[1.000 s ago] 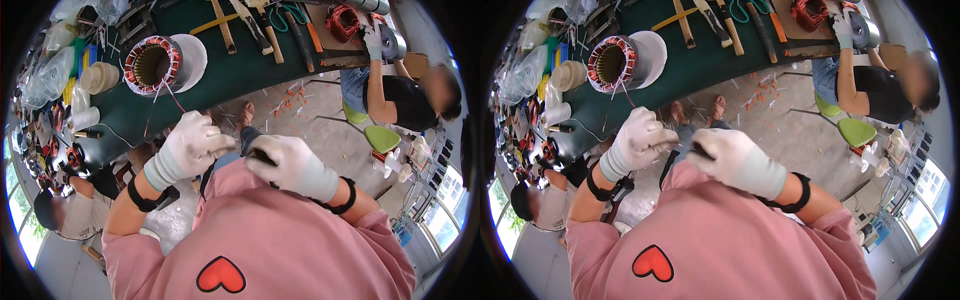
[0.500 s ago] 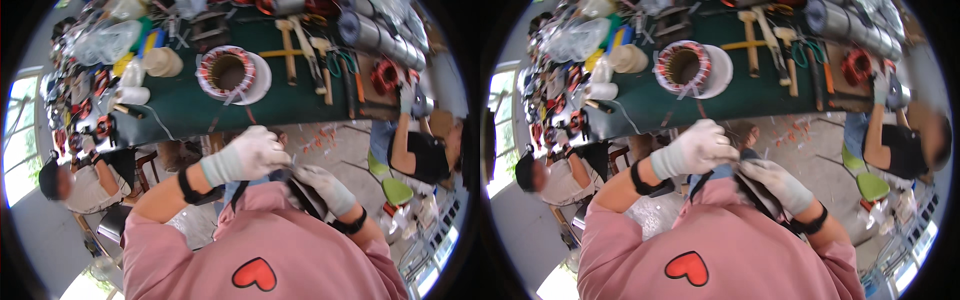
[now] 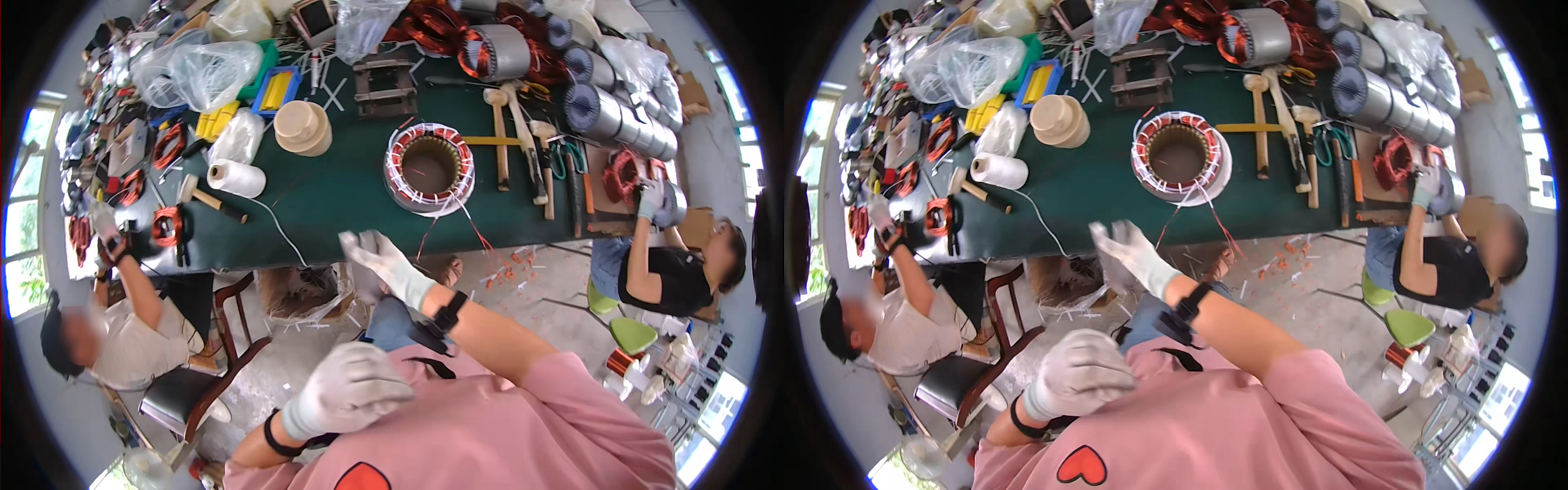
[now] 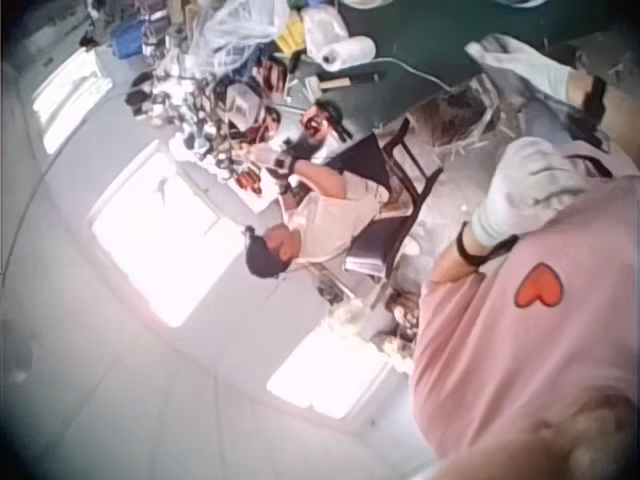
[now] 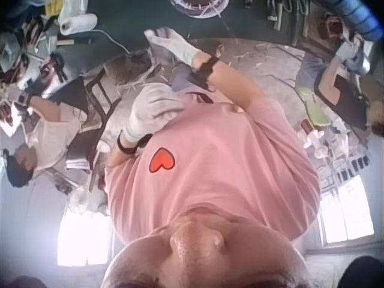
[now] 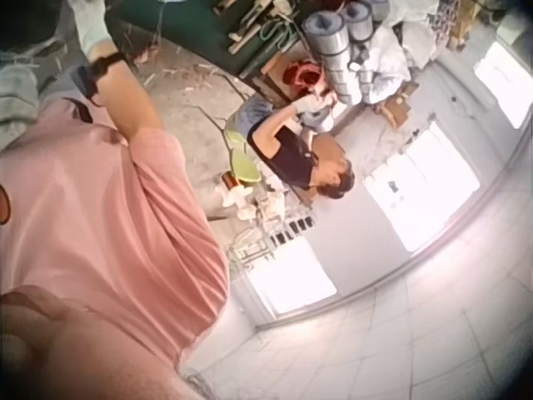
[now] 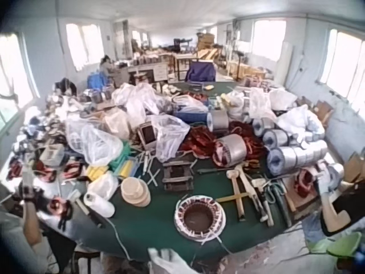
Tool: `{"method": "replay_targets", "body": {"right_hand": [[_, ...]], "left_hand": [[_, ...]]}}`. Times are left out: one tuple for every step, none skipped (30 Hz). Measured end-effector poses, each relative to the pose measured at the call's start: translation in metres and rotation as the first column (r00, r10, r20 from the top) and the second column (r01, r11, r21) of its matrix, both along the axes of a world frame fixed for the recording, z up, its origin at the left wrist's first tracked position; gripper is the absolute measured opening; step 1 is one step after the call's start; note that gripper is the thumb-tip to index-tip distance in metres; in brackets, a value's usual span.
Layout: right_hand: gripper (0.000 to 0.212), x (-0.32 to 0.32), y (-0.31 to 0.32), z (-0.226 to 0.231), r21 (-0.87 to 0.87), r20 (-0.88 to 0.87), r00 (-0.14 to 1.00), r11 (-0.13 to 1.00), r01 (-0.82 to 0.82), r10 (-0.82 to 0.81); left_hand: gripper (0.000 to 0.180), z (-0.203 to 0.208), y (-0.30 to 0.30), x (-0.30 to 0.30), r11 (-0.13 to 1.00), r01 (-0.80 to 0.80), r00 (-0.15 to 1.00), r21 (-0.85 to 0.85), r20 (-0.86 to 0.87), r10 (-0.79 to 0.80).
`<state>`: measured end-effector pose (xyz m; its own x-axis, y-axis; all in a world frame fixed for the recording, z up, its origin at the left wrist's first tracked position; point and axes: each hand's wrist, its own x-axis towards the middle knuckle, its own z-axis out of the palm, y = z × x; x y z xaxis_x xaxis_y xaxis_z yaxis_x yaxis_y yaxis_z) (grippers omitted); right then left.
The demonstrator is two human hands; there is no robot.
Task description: Assembling and shaping the coils of an electric motor stator using a wooden mallet and manual tools.
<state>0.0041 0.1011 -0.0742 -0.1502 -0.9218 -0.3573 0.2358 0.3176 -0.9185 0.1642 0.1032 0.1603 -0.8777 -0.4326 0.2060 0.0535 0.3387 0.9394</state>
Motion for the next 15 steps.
{"method": "replay_targets", "body": {"right_hand": [[0.078, 0.008, -0.002, 0.008, 0.015, -0.003, 1.0, 1.0, 0.003, -0.003], [0.078, 0.012, -0.006, 0.021, 0.124, 0.016, 1.0, 0.992, 0.023, -0.025], [0.077, 0.013, -0.007, 0.03, 0.232, 0.031, 0.998, 0.972, 0.043, -0.051], [0.07, 0.006, 0.013, 0.015, 0.207, -0.1, 0.993, 0.977, -0.048, 0.07], [0.061, -0.013, 0.033, 0.012, 0.242, -0.191, 0.964, 0.96, -0.138, 0.187], [0.052, -0.038, 0.058, 0.017, 0.314, -0.255, 0.92, 0.925, -0.213, 0.298], [0.045, -0.064, 0.081, 0.019, 0.389, -0.287, 0.893, 0.894, -0.222, 0.346], [0.039, -0.093, 0.105, 0.022, 0.467, -0.274, 0.909, 0.87, -0.16, 0.315], [0.039, -0.12, 0.123, 0.02, 0.557, -0.181, 0.969, 0.83, -0.038, 0.166], [0.039, -0.147, 0.138, 0.017, 0.533, -0.212, 0.977, 0.841, 0.098, 0.021], [0.036, -0.172, 0.136, 0.014, 0.59, -0.157, 0.982, 0.788, 0.176, -0.103], [0.03, -0.204, 0.143, -0.003, 0.597, -0.096, 0.946, 0.743, 0.304, -0.309], [0.028, -0.217, 0.131, 0.0, 0.57, -0.079, 0.922, 0.741, 0.354, -0.379], [0.028, -0.238, 0.123, -0.004, 0.557, -0.031, 0.912, 0.751, 0.355, -0.409], [0.028, -0.248, 0.107, -0.006, 0.545, -0.003, 0.916, 0.767, 0.338, -0.402]], "left_hand": [[0.019, 0.003, -0.001, 0.014, 0.998, -0.059, 0.996, -0.006, 0.073, 0.06], [0.018, 0.007, -0.004, 0.024, 0.993, -0.115, 0.983, -0.028, 0.14, 0.118], [0.018, 0.004, -0.002, 0.031, 0.994, -0.11, 0.985, -0.023, 0.132, 0.112], [0.017, -0.005, 0.001, 0.037, 0.983, -0.179, 0.964, -0.028, 0.194, 0.181], [0.016, -0.009, 0.0, 0.038, 0.966, -0.255, 0.936, -0.043, 0.24, 0.257], [0.016, -0.008, -0.004, 0.036, 0.966, -0.257, 0.939, -0.04, 0.225, 0.259], [0.017, -0.005, -0.011, 0.03, 0.949, -0.308, 0.925, -0.073, 0.212, 0.316], [0.017, -0.003, -0.02, 0.022, 0.929, -0.355, 0.908, -0.102, 0.198, 0.369], [0.018, 0.002, -0.03, 0.01, 0.908, -0.414, 0.881, -0.072, 0.218, 0.419], [0.012, 0.004, -0.046, -0.003, 0.896, -0.433, 0.872, -0.102, 0.205, 0.445], [0.012, 0.003, -0.061, -0.018, 0.858, -0.502, 0.842, -0.111, 0.167, 0.514], [0.011, -0.008, -0.078, -0.04, 0.82, -0.57, 0.808, -0.054, 0.142, 0.572], [0.009, -0.021, -0.1, -0.053, 0.796, -0.574, 0.788, -0.191, 0.134, 0.601], [0.009, -0.034, -0.12, -0.073, 0.781, -0.587, 0.767, -0.215, 0.161, 0.621], [0.01, -0.054, -0.139, -0.092, 0.75, -0.601, 0.752, -0.275, 0.123, 0.647]]}}
